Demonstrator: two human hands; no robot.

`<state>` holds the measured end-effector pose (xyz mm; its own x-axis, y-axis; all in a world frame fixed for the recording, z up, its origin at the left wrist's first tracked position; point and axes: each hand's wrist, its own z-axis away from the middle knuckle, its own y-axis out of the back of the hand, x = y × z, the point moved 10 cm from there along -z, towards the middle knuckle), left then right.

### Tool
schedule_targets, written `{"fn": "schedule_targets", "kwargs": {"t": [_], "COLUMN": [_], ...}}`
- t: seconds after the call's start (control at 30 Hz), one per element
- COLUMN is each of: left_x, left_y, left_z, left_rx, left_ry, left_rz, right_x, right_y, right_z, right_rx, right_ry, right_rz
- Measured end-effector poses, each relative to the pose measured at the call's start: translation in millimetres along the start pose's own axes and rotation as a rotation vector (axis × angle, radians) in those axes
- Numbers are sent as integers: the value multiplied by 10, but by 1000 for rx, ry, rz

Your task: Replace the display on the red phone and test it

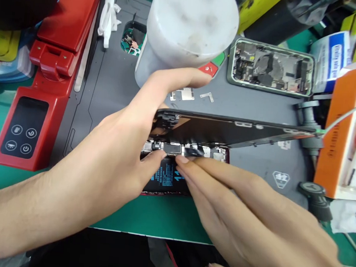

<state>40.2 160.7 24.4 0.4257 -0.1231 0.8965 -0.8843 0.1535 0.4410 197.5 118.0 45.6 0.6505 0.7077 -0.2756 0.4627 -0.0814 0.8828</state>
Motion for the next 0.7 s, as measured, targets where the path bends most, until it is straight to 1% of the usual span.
{"fn": "schedule_targets", "kwargs": {"t": [0.1,0.27,0.43,0.57,0.7], "left_x": [3,-35,-44,-31,-33], "left_y": [-2,1,-12,8,20], "left_z": [4,7,0,14,18], "left_rx": [-1,-6,-2,8,17], "left_ry": [3,47,62,62,53], "left_rz": [17,39,69,62,15], "right_x": [-59,-48,-19,-3,10], "right_y": [21,81,43,76,56], "right_z": [-1,-90,-95,-72,-111], "right_rx": [34,117,91,137,106], "right_ry": [47,-16,-34,-29,-32], "right_rz": [42,46,-14,-34,-33]}}
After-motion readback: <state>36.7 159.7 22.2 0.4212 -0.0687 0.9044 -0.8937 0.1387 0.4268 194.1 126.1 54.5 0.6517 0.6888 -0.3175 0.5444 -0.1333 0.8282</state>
